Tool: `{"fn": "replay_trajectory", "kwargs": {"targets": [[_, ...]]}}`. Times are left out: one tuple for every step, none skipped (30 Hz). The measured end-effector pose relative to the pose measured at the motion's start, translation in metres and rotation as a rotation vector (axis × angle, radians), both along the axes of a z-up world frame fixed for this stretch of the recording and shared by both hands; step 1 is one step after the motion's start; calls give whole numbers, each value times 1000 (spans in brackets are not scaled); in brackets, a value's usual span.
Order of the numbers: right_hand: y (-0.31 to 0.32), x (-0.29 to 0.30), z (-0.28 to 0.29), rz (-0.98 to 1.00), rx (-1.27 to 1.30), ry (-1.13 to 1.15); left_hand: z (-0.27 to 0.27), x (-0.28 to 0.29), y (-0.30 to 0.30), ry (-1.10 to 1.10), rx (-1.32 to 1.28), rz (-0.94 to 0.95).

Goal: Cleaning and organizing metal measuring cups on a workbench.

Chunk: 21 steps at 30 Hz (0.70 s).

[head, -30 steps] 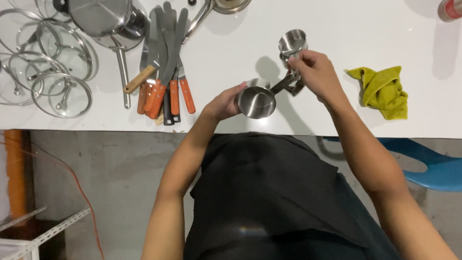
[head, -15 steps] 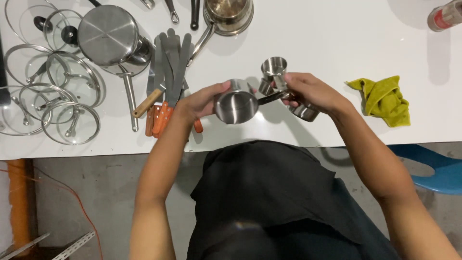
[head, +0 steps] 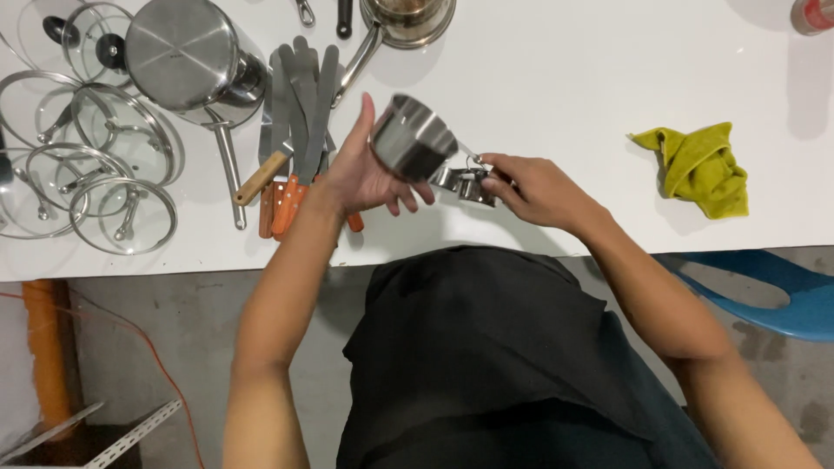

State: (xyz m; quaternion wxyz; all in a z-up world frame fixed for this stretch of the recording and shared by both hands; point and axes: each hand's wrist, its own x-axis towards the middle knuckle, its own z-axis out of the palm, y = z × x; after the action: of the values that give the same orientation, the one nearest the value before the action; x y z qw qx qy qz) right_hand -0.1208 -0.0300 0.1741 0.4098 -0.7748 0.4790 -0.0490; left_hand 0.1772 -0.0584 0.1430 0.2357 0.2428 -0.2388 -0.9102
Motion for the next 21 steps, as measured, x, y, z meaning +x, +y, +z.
{"fn": "replay_trajectory", "kwargs": {"targets": [[-2,1,1,4,3,-2,-9,0,-1,-2,3,4],[-3,2,2,17,49,-30,-18,0,-3,60,90,39],[-5,2,3,28,94,-58,-27,-2,-5,123,177,71],[-6,0,1,28,97,-59,-35,-5,-5,122,179,72],[-8,-1,-1,41,90,-114,-44,-8,-6,75,179,107],[-10,-3,-3,53,83,-170,-52,-11,-6,29,179,141],[-10,-4,-4,56,83,-172,-53,-19,-3,28,178,145],[-11,-6,-5,13,145,-182,-54,-28,1,-102,67,182],[-11,-7,-6,-31,207,-191,-55,-36,4,-231,-45,217],[-10,-6,-2,-29,207,-191,-57,-45,9,-231,-44,219],[-10,-5,2,-51,211,-184,-58,-54,14,-423,-357,257],[-10,-5,6,-73,216,-177,-60,-63,18,-612,-673,291],[-11,-6,7,-73,217,-177,-51,-65,21,-613,-672,291],[-11,-6,8,-101,235,-200,-43,-67,25,-727,-973,279],[-11,-7,9,-128,255,-221,-35,-69,28,-834,-1275,261],[-11,-10,6,-127,256,-221,-35,-72,29,-835,-1273,263],[-12,-12,4,-183,307,-304,-35,-76,29,-806,-1302,255],[-13,-15,2,-239,357,-388,-34,-79,30,-776,-1331,247],[-15,-19,1,-236,358,-389,-39,-82,31,-779,-1331,248],[-16,-23,0,-264,399,-362,-44,-85,33,-735,-1293,294],[-17,-29,-2,-294,441,-333,-49,-89,34,-688,-1254,338]]}}
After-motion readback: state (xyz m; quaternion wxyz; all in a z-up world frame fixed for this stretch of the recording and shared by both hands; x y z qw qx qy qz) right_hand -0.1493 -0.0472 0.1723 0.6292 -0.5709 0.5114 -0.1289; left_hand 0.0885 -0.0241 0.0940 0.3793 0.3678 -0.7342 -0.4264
